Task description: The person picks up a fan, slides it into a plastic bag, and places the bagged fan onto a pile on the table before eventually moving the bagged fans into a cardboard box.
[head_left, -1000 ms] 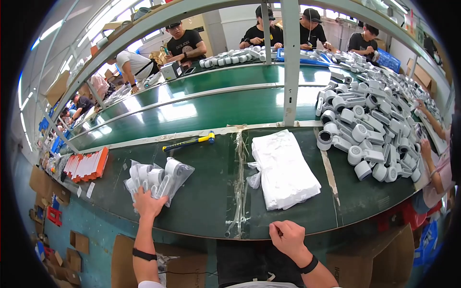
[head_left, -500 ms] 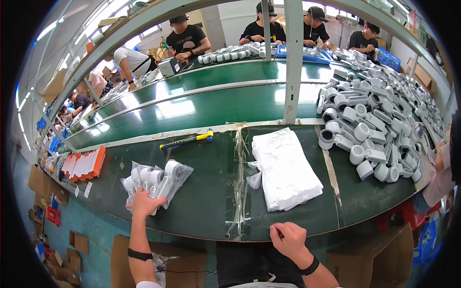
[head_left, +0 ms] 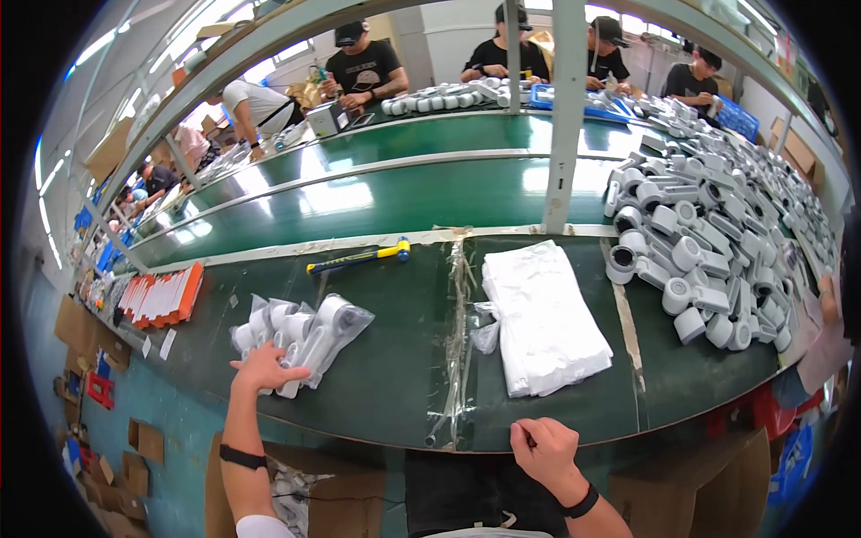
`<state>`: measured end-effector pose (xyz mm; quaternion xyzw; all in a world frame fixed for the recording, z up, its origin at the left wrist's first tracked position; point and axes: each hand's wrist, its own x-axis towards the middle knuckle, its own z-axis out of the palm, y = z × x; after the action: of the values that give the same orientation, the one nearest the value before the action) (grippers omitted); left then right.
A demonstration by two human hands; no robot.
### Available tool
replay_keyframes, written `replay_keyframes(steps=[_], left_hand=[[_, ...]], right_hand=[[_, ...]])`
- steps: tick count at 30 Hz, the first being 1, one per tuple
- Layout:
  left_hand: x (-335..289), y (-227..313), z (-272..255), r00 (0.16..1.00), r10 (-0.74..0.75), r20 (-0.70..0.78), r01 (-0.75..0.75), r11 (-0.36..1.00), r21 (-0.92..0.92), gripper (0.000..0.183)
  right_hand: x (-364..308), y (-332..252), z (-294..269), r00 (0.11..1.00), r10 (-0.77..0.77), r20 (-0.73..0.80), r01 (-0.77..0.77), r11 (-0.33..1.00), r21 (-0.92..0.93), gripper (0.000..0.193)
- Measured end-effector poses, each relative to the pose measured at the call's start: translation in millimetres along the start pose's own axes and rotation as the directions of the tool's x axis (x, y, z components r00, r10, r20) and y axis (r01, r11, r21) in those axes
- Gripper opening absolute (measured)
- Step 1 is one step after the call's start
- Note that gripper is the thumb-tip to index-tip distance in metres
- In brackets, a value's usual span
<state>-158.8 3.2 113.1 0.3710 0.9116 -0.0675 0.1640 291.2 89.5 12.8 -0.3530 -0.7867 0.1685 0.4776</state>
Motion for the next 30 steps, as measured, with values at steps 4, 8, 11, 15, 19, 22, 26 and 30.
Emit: replay_keyframes(steps=[4,8,11,15,19,22,26,30], left_hand=[[22,-28,24,0.992,0.099,-0.084,-0.111,0.981,-0.158,0.095],[15,-9,26,0.992,0.034,-0.121,-0.048,0.992,-0.119,0.092],[10,-7,28,0.990,0.010,-0.138,-0.020,0.997,-0.075,0.095],[6,-4,33,0.983,-0.019,-0.185,0.003,0.996,-0.090,0.098],[-2,11,27,0.984,-0.057,-0.171,0.036,0.992,-0.120,0.104],[-4,13,29,0.983,-0.073,-0.170,0.052,0.991,-0.124,0.106],[-2,13,32,0.979,-0.088,-0.183,0.070,0.992,-0.104,0.102],[-5,16,32,0.972,-0.122,-0.201,0.100,0.988,-0.114,0.097]], right_hand=[[-3,-1,-3,0.999,0.036,0.022,-0.035,0.999,-0.035,0.008],[-2,-2,-2,0.999,0.031,0.026,-0.031,1.000,0.001,0.007],[-4,-2,0,0.999,0.033,0.028,-0.033,0.999,-0.024,0.008],[-3,-3,0,0.999,0.030,0.030,-0.030,1.000,-0.001,0.008],[-4,-2,0,1.000,0.019,0.014,-0.019,1.000,-0.016,0.008],[-4,-2,0,1.000,0.016,0.008,-0.016,1.000,-0.017,0.008],[-5,-1,0,0.999,0.029,0.018,-0.029,0.999,-0.018,0.008],[-4,-2,2,0.999,0.013,0.029,-0.013,1.000,0.004,0.006]])
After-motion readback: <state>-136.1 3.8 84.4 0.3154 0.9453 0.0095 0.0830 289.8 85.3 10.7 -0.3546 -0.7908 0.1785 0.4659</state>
